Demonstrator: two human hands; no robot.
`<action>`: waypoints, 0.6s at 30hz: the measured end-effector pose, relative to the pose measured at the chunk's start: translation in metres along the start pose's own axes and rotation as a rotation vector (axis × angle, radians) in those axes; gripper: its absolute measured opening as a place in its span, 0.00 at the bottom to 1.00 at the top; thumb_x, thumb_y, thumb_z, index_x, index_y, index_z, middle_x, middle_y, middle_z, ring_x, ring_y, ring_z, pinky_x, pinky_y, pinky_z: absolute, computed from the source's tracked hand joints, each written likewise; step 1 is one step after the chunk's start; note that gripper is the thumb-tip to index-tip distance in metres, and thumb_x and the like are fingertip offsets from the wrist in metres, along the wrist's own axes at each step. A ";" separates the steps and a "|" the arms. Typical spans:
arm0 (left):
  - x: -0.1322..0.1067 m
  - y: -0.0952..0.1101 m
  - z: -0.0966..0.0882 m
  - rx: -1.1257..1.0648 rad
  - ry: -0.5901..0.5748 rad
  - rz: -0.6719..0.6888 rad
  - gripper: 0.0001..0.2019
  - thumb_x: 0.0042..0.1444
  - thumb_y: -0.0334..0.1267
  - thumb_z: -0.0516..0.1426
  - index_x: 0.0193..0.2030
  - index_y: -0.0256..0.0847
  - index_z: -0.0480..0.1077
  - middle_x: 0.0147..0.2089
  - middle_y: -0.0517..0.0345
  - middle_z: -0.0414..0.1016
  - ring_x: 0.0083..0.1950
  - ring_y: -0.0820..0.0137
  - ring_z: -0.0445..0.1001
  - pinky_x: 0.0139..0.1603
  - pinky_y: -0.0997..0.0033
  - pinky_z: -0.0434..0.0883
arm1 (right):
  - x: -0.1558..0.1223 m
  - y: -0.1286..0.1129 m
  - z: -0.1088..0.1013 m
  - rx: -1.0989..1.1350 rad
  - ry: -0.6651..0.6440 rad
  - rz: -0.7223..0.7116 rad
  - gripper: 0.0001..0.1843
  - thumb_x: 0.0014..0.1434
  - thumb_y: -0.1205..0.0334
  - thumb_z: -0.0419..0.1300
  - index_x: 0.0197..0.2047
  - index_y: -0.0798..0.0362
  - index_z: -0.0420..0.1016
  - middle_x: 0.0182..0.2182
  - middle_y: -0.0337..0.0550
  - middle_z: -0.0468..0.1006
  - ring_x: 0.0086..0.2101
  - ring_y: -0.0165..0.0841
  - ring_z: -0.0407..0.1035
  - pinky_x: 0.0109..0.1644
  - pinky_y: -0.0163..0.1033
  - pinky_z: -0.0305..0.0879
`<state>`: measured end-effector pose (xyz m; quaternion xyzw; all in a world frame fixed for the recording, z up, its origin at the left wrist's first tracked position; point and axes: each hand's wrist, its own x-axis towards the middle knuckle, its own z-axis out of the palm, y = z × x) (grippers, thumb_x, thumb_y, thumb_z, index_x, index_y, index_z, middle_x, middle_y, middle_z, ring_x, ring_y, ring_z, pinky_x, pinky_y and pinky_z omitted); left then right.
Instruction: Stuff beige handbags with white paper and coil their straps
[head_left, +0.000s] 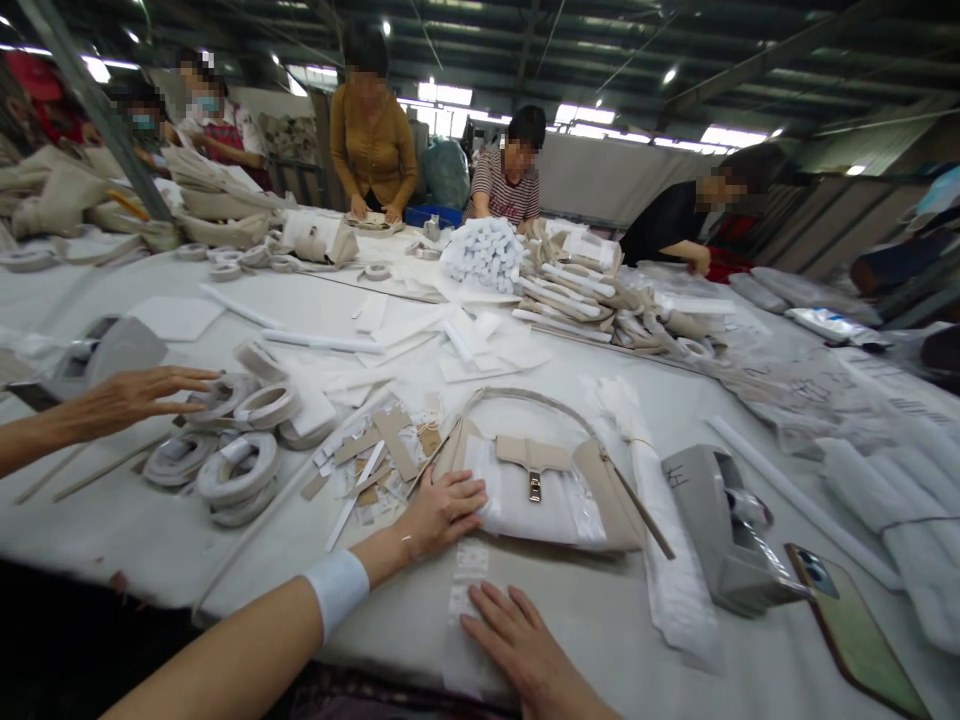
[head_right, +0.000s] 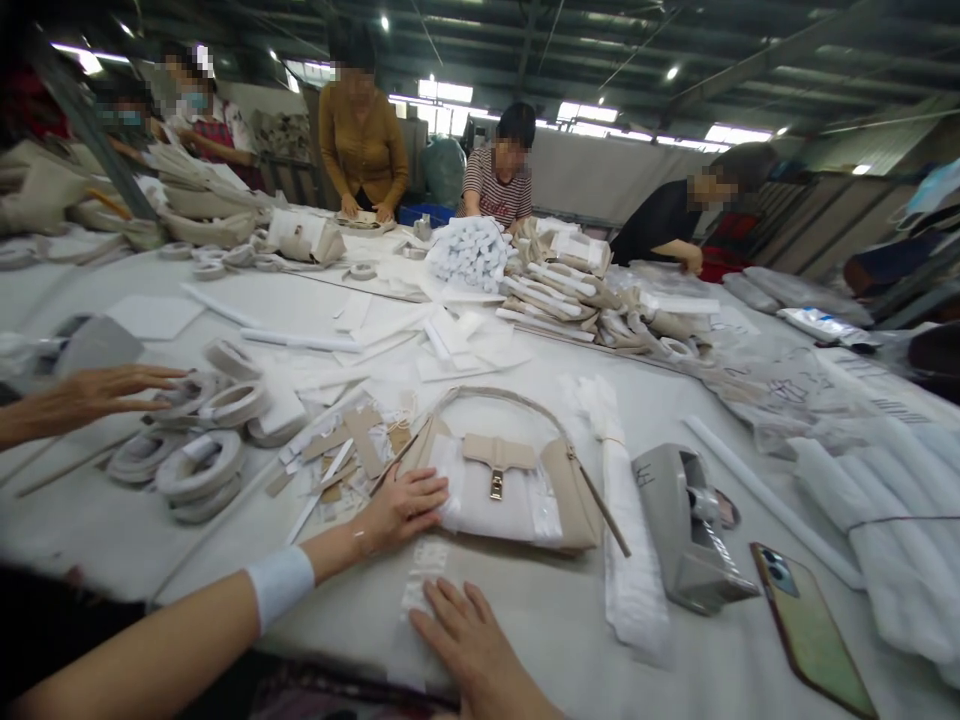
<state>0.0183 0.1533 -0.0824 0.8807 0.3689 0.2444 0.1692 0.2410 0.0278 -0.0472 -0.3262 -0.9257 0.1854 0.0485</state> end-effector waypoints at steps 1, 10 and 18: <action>0.000 0.000 0.000 0.001 -0.001 -0.002 0.16 0.63 0.44 0.52 0.56 0.48 0.68 0.60 0.52 0.70 0.64 0.57 0.61 0.65 0.35 0.46 | -0.002 0.000 0.010 -0.004 0.003 0.016 0.42 0.52 0.53 0.61 0.67 0.48 0.50 0.65 0.53 0.55 0.63 0.47 0.50 0.61 0.59 0.55; 0.000 0.004 -0.004 0.010 -0.005 -0.005 0.16 0.64 0.44 0.51 0.56 0.47 0.68 0.60 0.52 0.69 0.64 0.56 0.61 0.65 0.34 0.46 | 0.017 -0.001 0.058 -0.045 0.475 -0.114 0.21 0.52 0.76 0.48 0.46 0.49 0.69 0.45 0.44 0.79 0.53 0.36 0.68 0.62 0.55 0.57; 0.000 0.005 -0.003 0.013 0.022 0.005 0.16 0.64 0.43 0.51 0.56 0.47 0.68 0.60 0.51 0.69 0.64 0.56 0.61 0.65 0.34 0.46 | 0.031 -0.025 0.008 0.064 0.650 -0.124 0.22 0.55 0.77 0.47 0.49 0.51 0.67 0.38 0.40 0.81 0.44 0.29 0.74 0.56 0.38 0.67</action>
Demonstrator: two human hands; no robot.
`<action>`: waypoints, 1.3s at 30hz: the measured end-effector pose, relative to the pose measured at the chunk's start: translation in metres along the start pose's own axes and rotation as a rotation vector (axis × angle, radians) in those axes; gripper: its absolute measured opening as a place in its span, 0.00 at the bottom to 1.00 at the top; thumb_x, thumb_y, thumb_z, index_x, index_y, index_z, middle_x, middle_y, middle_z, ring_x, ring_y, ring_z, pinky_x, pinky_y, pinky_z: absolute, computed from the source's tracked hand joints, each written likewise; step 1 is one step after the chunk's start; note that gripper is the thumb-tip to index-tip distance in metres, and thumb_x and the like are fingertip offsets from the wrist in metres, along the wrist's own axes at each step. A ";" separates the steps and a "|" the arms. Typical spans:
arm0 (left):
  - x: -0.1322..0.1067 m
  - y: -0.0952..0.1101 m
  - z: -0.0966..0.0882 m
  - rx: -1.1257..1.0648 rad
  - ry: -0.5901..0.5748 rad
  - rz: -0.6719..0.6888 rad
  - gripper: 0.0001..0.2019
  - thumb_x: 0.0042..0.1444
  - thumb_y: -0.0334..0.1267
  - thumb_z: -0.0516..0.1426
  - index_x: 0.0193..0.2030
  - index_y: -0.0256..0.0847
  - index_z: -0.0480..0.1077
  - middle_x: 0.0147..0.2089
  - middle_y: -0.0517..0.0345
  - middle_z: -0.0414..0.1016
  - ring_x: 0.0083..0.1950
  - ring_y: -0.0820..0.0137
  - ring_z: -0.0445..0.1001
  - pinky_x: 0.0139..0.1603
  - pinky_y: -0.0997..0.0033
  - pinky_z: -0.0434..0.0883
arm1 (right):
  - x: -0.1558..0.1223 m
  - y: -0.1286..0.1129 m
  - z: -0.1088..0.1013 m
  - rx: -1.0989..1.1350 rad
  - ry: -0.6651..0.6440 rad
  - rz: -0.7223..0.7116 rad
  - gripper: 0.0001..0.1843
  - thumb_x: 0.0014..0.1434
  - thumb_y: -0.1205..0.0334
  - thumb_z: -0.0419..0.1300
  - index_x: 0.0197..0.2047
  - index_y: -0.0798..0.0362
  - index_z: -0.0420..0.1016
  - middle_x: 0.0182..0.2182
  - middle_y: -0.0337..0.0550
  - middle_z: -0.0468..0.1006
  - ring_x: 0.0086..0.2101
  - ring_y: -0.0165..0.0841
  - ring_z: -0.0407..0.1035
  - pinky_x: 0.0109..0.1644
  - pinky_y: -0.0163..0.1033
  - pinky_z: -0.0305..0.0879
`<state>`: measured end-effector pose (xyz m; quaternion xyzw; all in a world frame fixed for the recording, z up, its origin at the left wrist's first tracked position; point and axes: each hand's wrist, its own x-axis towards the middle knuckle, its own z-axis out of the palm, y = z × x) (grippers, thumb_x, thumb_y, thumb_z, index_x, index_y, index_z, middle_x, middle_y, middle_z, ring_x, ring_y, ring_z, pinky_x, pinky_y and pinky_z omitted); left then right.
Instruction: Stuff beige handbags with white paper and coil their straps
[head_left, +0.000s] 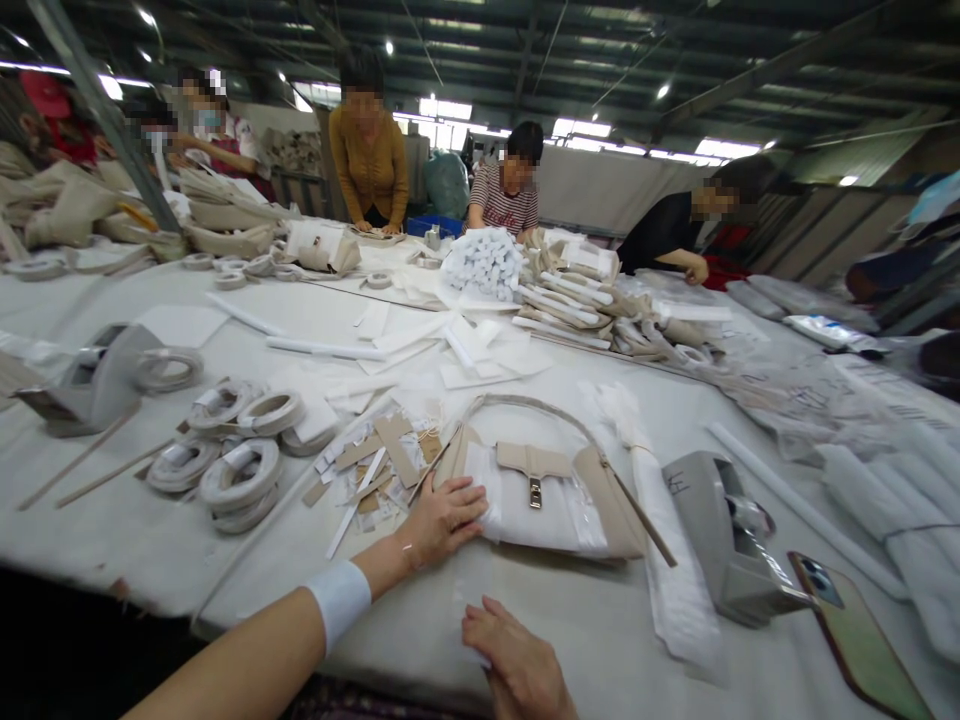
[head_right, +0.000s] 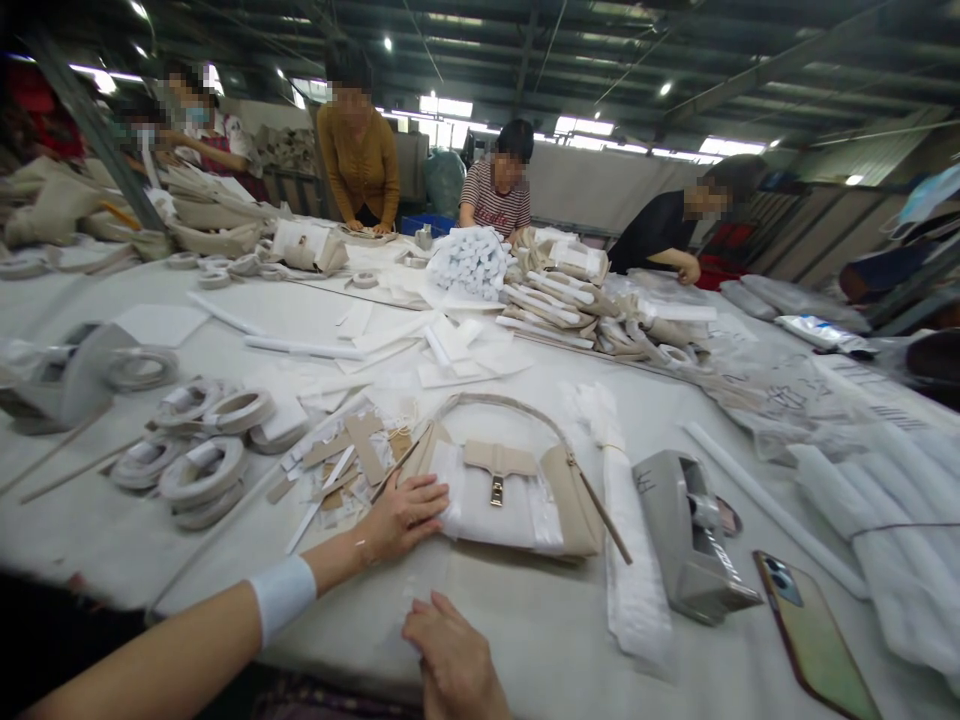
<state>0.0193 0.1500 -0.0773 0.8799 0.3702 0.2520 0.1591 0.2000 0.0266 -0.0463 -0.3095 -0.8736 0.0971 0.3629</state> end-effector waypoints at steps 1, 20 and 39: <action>0.000 0.000 0.001 0.001 0.005 -0.001 0.16 0.64 0.43 0.51 0.56 0.47 0.68 0.60 0.52 0.69 0.64 0.56 0.61 0.65 0.34 0.46 | 0.002 -0.001 -0.003 0.004 0.014 -0.025 0.22 0.56 0.76 0.47 0.50 0.51 0.67 0.39 0.40 0.81 0.44 0.29 0.74 0.55 0.37 0.68; 0.008 0.021 -0.003 -0.071 0.083 -0.130 0.12 0.57 0.39 0.54 0.48 0.43 0.68 0.52 0.52 0.74 0.60 0.56 0.65 0.68 0.34 0.40 | 0.114 0.117 -0.035 0.125 0.199 0.665 0.16 0.60 0.52 0.55 0.30 0.52 0.78 0.23 0.39 0.78 0.25 0.33 0.72 0.31 0.34 0.68; 0.049 0.023 0.020 0.047 0.230 -0.396 0.11 0.60 0.27 0.47 0.47 0.42 0.63 0.35 0.56 0.73 0.39 0.64 0.72 0.55 0.50 0.67 | 0.124 0.180 -0.010 -0.196 -0.276 0.543 0.05 0.55 0.68 0.60 0.28 0.50 0.74 0.42 0.44 0.74 0.41 0.37 0.66 0.47 0.44 0.64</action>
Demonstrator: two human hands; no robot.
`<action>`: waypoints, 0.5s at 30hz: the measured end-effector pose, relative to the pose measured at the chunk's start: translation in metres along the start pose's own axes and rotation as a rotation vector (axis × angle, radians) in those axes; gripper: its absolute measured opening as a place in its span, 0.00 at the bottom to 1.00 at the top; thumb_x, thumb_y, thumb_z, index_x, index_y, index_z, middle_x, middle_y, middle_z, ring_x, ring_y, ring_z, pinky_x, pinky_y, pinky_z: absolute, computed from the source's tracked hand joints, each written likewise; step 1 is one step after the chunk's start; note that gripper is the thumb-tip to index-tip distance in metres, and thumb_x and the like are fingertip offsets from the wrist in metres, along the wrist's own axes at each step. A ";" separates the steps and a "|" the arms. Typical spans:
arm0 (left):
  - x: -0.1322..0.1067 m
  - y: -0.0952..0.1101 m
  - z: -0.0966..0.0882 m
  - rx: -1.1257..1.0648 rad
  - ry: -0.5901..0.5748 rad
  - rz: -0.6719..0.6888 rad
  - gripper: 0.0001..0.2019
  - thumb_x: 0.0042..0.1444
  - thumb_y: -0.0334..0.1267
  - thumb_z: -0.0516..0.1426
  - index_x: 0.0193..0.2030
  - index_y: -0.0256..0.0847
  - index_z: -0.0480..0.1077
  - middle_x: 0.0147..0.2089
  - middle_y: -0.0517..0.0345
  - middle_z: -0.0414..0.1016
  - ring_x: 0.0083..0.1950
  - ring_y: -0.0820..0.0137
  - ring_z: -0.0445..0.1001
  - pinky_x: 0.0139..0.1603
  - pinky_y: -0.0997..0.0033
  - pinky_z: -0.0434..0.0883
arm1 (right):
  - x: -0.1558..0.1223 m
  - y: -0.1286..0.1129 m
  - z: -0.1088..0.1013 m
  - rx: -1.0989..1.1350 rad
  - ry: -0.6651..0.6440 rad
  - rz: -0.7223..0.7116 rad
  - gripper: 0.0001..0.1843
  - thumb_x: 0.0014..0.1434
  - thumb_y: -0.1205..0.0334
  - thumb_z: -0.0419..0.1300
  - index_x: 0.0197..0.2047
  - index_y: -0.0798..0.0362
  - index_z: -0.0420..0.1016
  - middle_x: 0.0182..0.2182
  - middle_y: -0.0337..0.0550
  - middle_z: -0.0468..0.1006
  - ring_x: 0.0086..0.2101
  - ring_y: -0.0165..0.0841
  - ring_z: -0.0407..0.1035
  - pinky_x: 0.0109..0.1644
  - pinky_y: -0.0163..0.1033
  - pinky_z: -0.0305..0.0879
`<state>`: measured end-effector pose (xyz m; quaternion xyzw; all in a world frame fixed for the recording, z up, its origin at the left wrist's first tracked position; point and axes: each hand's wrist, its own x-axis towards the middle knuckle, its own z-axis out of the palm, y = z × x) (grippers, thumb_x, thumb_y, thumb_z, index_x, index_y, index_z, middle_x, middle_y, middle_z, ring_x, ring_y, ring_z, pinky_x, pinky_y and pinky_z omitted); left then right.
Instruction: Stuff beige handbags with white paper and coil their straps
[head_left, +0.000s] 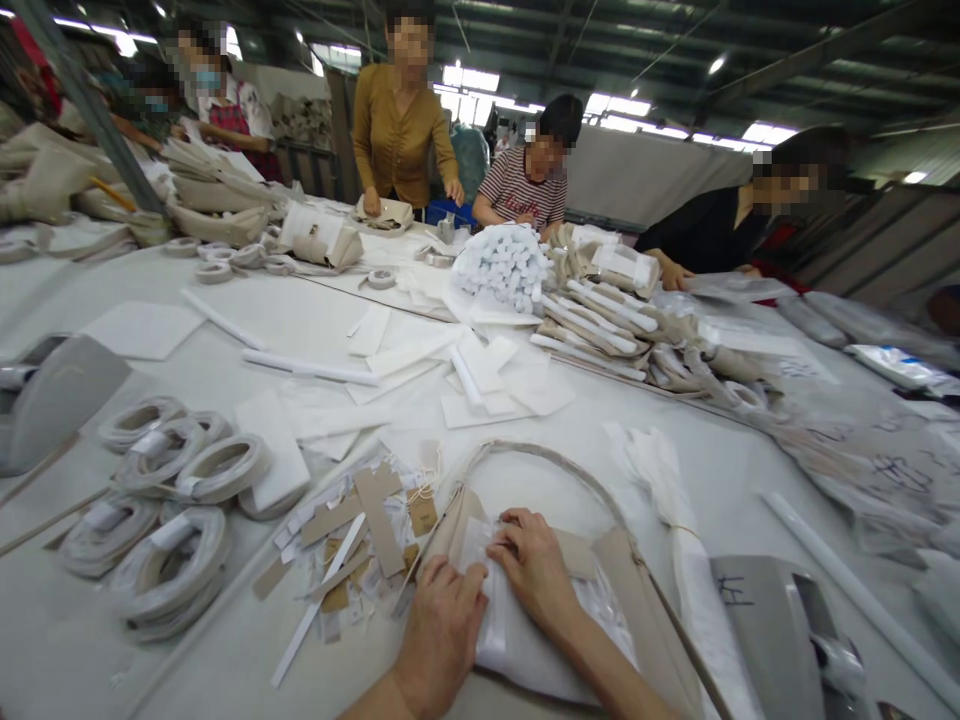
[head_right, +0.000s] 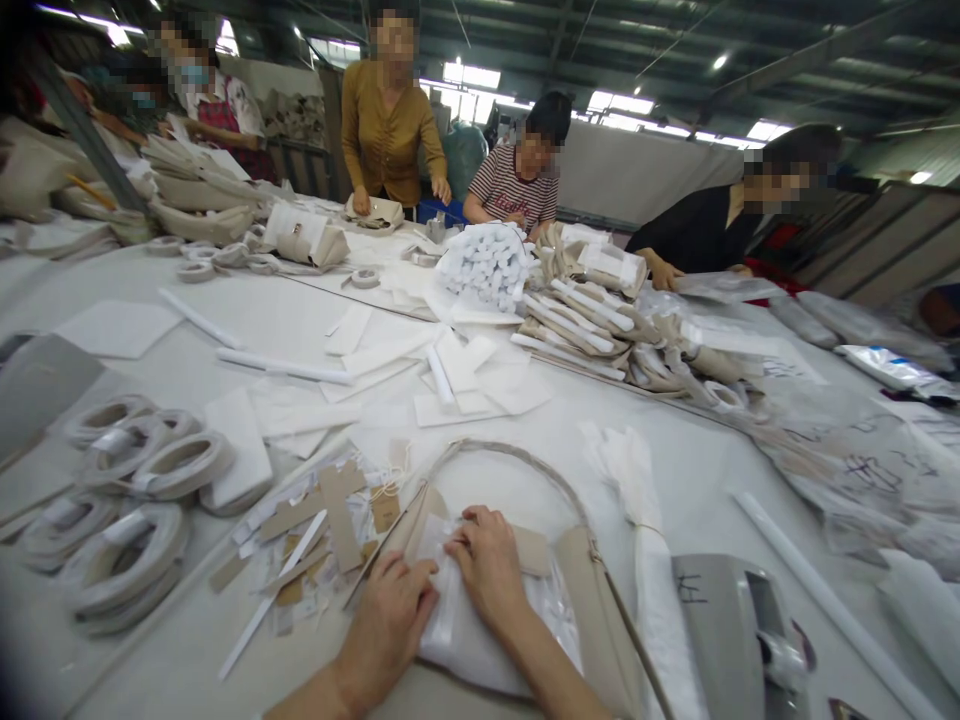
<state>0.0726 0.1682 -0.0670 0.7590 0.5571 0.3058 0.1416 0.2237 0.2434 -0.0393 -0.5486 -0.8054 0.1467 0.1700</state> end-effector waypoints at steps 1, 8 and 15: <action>-0.001 0.000 0.001 0.010 -0.008 0.006 0.11 0.60 0.27 0.46 0.46 0.43 0.64 0.35 0.56 0.73 0.39 0.64 0.72 0.55 0.50 0.67 | 0.000 0.000 0.001 -0.013 -0.004 0.007 0.05 0.56 0.67 0.60 0.29 0.50 0.74 0.42 0.44 0.74 0.41 0.37 0.66 0.46 0.43 0.64; 0.006 0.009 -0.010 0.188 -0.038 0.193 0.12 0.63 0.31 0.47 0.49 0.41 0.67 0.56 0.47 0.69 0.59 0.58 0.66 0.62 0.45 0.59 | 0.002 0.005 0.006 0.041 0.016 0.046 0.04 0.53 0.68 0.58 0.28 0.52 0.70 0.40 0.46 0.73 0.40 0.38 0.65 0.46 0.43 0.62; 0.004 0.009 0.006 0.278 -0.275 0.294 0.49 0.54 0.68 0.46 0.70 0.32 0.37 0.70 0.35 0.47 0.69 0.49 0.52 0.63 0.45 0.58 | 0.004 0.016 0.011 0.161 0.013 0.103 0.08 0.49 0.69 0.55 0.35 0.53 0.67 0.36 0.46 0.72 0.39 0.39 0.64 0.45 0.45 0.63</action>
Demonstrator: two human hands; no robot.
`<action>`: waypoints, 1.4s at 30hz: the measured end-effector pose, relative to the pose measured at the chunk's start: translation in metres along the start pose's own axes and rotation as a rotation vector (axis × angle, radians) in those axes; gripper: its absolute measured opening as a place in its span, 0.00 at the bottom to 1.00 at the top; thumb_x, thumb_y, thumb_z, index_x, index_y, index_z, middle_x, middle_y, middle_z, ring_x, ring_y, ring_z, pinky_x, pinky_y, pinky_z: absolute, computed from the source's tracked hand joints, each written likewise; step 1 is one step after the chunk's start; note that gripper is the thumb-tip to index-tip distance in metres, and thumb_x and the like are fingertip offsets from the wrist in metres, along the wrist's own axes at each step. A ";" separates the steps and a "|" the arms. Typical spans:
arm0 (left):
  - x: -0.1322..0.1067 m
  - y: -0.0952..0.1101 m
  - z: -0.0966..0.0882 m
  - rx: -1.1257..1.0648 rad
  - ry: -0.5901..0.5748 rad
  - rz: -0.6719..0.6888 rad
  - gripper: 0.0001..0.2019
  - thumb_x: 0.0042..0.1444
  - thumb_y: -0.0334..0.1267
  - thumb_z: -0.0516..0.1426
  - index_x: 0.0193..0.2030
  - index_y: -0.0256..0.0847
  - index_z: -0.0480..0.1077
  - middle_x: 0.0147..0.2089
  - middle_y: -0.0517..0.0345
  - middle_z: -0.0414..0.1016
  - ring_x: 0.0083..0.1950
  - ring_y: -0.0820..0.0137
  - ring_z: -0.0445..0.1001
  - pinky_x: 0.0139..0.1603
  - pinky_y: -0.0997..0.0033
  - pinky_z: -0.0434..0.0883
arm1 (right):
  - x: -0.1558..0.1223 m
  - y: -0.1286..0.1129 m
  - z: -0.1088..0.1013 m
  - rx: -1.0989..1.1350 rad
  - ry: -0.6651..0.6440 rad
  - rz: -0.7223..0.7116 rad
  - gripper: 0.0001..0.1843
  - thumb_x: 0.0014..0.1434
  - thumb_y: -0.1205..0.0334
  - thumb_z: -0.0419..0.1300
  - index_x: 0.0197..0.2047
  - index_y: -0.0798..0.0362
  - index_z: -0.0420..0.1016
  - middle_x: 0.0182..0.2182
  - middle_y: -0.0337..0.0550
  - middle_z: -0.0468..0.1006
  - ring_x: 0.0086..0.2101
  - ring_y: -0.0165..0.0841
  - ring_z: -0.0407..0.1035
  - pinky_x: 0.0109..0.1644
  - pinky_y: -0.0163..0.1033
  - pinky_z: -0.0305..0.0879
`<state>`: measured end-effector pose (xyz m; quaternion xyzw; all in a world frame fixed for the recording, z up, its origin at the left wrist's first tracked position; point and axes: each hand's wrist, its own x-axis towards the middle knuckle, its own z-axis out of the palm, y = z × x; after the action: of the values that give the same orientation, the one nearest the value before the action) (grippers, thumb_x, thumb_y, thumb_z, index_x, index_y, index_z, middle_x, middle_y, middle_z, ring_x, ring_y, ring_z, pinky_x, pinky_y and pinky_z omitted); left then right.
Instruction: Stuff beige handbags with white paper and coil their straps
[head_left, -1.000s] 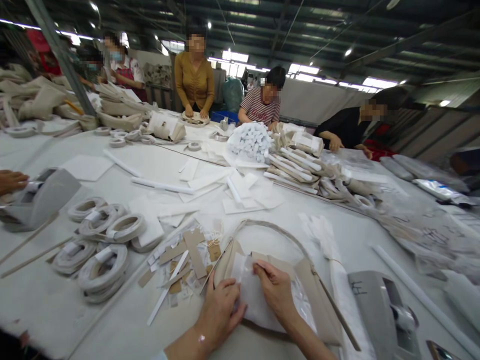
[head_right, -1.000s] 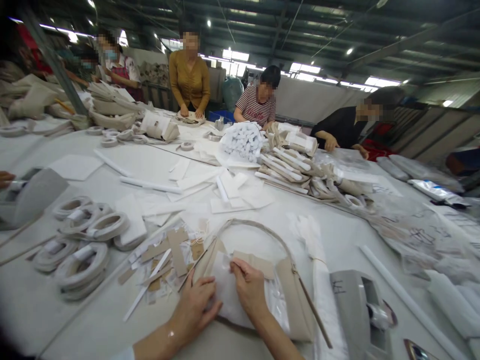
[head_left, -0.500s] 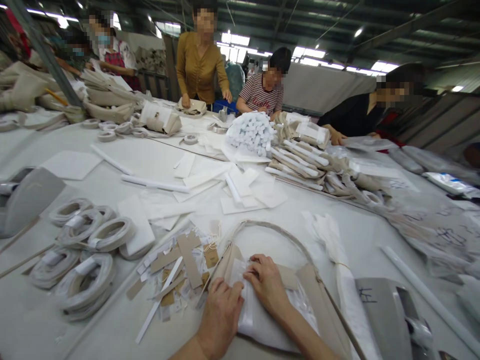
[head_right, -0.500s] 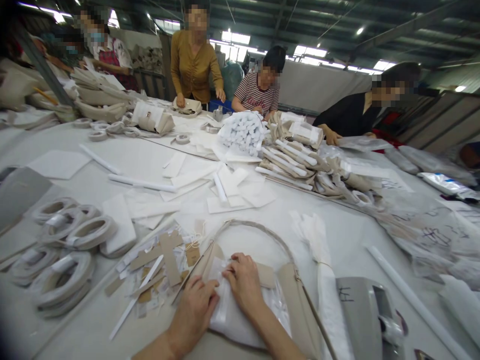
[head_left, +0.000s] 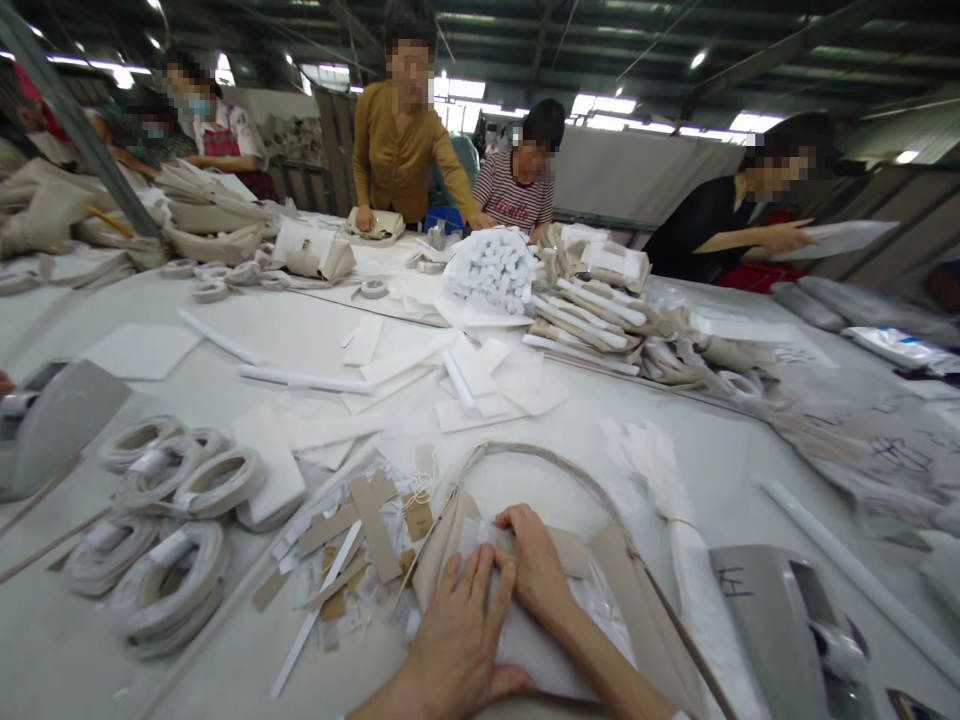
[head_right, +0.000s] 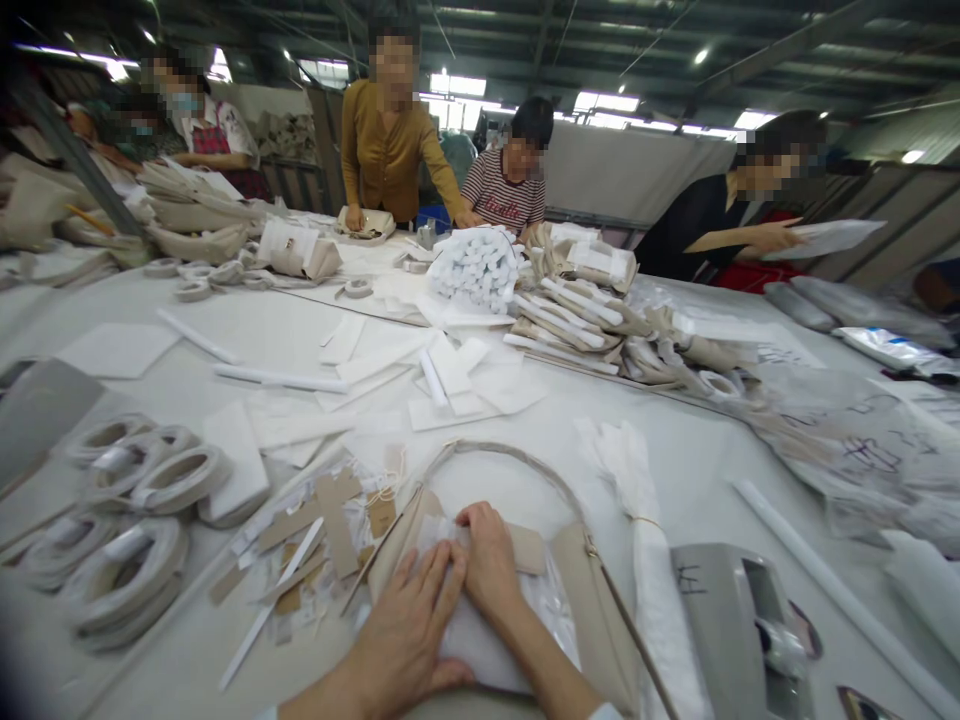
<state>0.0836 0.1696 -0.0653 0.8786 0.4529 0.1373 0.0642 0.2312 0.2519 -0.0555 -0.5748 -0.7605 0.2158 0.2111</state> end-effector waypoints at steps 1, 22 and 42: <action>-0.001 0.001 0.004 -0.007 -0.026 -0.037 0.50 0.53 0.70 0.44 0.70 0.31 0.36 0.70 0.34 0.46 0.69 0.49 0.51 0.63 0.45 0.58 | -0.001 0.001 -0.001 0.025 0.016 0.010 0.11 0.49 0.69 0.55 0.38 0.54 0.67 0.37 0.47 0.72 0.40 0.40 0.65 0.46 0.46 0.64; 0.009 0.012 -0.026 -0.179 -0.276 -0.179 0.56 0.45 0.77 0.39 0.68 0.28 0.50 0.70 0.36 0.43 0.71 0.48 0.44 0.67 0.43 0.50 | -0.026 -0.010 -0.020 -0.400 -0.170 -0.265 0.16 0.57 0.70 0.53 0.49 0.51 0.68 0.52 0.49 0.68 0.49 0.42 0.61 0.53 0.47 0.60; 0.007 0.004 0.012 0.025 -0.365 -0.097 0.44 0.51 0.64 0.52 0.66 0.32 0.57 0.68 0.37 0.51 0.68 0.47 0.52 0.63 0.48 0.58 | 0.010 -0.023 -0.020 -0.593 -0.327 -0.069 0.28 0.47 0.47 0.59 0.46 0.58 0.72 0.40 0.59 0.77 0.45 0.50 0.68 0.43 0.52 0.68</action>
<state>0.0940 0.1734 -0.0741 0.8668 0.4771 -0.0332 0.1411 0.2219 0.2578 -0.0252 -0.5430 -0.8330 0.0673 -0.0827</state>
